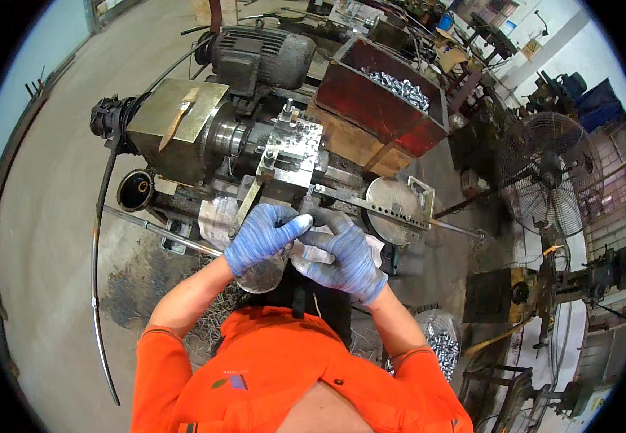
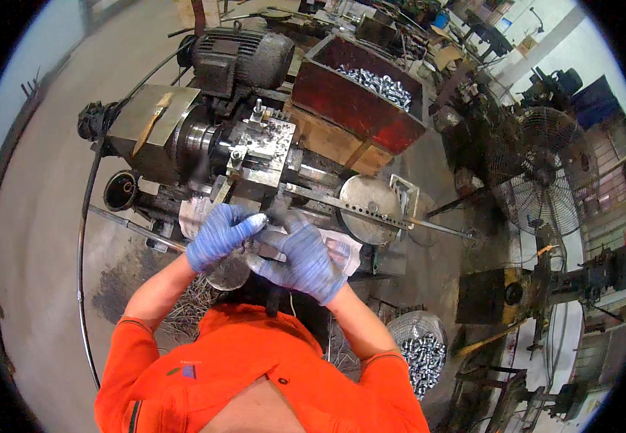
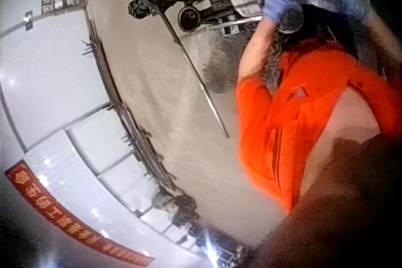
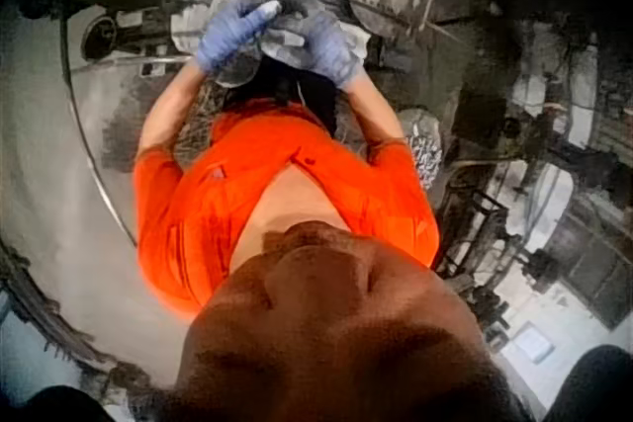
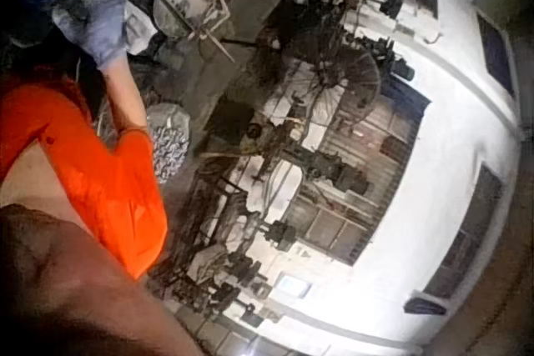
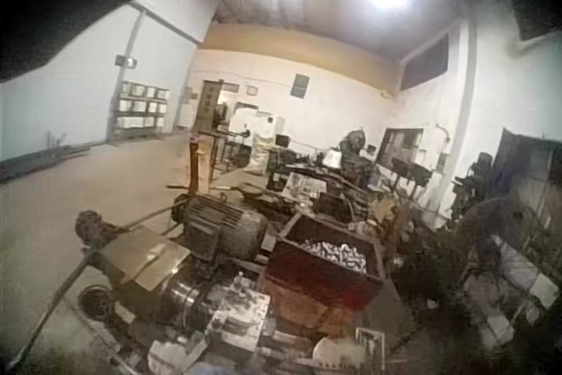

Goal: The person operates a metal lathe to process small cylindrical components, repeatedly loading unfinished parts from a basket into the lathe, using a lever to engage the machining process, and cleaning the work area with a brush.

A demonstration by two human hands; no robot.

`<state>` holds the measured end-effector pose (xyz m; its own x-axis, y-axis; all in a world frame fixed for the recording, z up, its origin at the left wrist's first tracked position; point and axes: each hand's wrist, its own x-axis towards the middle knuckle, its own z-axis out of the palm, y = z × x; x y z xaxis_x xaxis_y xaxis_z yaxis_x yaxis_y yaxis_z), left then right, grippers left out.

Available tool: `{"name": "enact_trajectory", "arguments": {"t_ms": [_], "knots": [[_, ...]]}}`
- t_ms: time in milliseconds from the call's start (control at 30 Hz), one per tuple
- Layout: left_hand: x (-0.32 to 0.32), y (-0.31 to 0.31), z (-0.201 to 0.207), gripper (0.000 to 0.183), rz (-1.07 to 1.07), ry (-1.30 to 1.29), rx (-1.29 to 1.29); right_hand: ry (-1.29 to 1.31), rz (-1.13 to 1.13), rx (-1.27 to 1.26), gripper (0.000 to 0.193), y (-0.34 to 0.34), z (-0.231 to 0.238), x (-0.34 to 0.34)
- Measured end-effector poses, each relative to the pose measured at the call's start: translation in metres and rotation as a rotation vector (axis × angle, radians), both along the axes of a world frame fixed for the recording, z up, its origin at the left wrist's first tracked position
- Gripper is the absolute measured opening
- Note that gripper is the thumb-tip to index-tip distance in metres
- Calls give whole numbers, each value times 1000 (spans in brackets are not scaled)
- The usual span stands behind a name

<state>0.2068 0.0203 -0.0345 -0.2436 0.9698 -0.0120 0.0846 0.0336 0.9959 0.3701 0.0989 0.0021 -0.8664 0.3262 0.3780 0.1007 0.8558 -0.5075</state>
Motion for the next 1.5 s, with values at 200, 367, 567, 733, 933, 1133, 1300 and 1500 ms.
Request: {"name": "enact_trajectory", "arguments": {"t_ms": [200, 367, 567, 733, 933, 1133, 1300, 1500], "knots": [[-10, 1, -7, 38, 84, -55, 54, -16, 138, 151, 31, 9, 18, -23], [-30, -6, -2, 40, 170, 15, 67, -71, 187, 287, 32, 12, 23, -51], [-66, -26, 0, 30, 84, 264, 37, -136, 327, 228, 31, 14, 24, -81], [-123, -78, 40, 36, 283, 215, -28, -271, 143, 327, 32, 33, 20, -116], [-203, -210, 19, 34, 881, 939, -389, -512, -29, 515, 49, 79, -14, -190], [-204, -335, -41, 34, 931, 983, -781, -486, -11, 277, 54, 86, -24, -214], [-183, -345, -71, 41, 902, 631, -885, -433, 35, 150, 57, 97, -41, -219], [-184, -326, -87, 40, 914, 989, -960, -614, 19, 202, 59, 80, -17, -229]]}}
